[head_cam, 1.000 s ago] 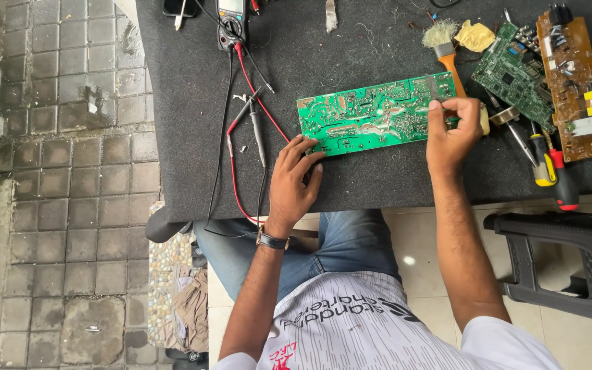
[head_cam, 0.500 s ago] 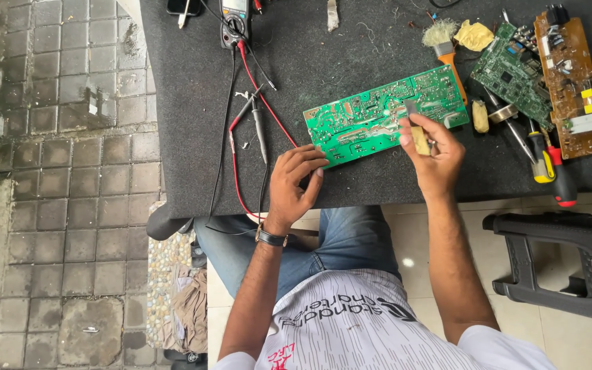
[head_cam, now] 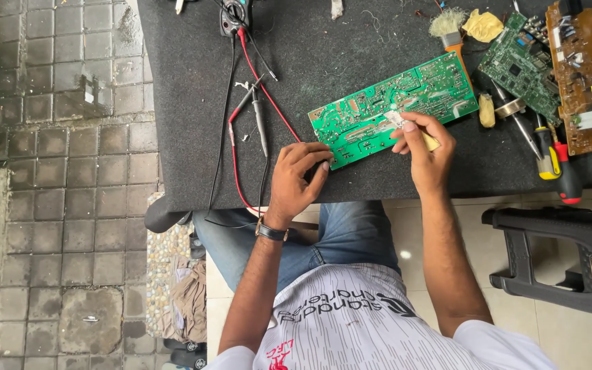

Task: Testing and cleaning a printed circuit board using a multimeter and cleaning tools at a workbench.

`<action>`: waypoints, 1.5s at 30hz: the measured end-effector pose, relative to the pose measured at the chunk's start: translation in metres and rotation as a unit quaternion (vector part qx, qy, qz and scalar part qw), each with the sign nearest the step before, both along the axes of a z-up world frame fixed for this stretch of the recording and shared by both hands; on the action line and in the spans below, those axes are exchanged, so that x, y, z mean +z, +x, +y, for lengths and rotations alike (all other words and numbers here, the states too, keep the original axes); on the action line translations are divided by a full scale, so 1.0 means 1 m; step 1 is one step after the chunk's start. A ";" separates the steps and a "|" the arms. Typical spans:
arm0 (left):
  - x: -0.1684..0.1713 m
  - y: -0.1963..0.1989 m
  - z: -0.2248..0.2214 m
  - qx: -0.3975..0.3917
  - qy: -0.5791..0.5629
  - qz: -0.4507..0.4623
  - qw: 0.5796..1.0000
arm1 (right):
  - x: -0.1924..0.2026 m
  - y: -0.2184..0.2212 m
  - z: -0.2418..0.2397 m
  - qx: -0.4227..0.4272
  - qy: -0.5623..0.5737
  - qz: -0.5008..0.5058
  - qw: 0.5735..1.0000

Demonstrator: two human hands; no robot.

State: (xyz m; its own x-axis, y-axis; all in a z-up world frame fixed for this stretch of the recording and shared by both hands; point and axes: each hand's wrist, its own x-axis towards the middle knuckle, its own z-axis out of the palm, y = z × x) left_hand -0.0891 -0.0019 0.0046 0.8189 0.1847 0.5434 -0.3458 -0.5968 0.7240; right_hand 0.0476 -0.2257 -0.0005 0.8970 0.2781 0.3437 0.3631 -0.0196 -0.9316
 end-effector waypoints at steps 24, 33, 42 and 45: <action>0.004 -0.002 0.000 0.005 -0.027 0.028 0.999 | 0.011 -0.001 0.008 -0.017 -0.130 -0.135 0.982; 0.001 0.001 0.002 0.005 -0.020 0.024 0.999 | 0.004 0.001 0.014 -0.010 -0.067 -0.100 0.993; 0.011 -0.012 -0.011 0.016 -0.061 -0.027 0.998 | 0.010 0.007 -0.008 -0.016 -0.056 -0.087 0.995; 0.024 -0.030 -0.023 0.003 -0.097 -0.035 0.995 | 0.005 0.017 -0.034 -0.049 -0.062 -0.086 0.993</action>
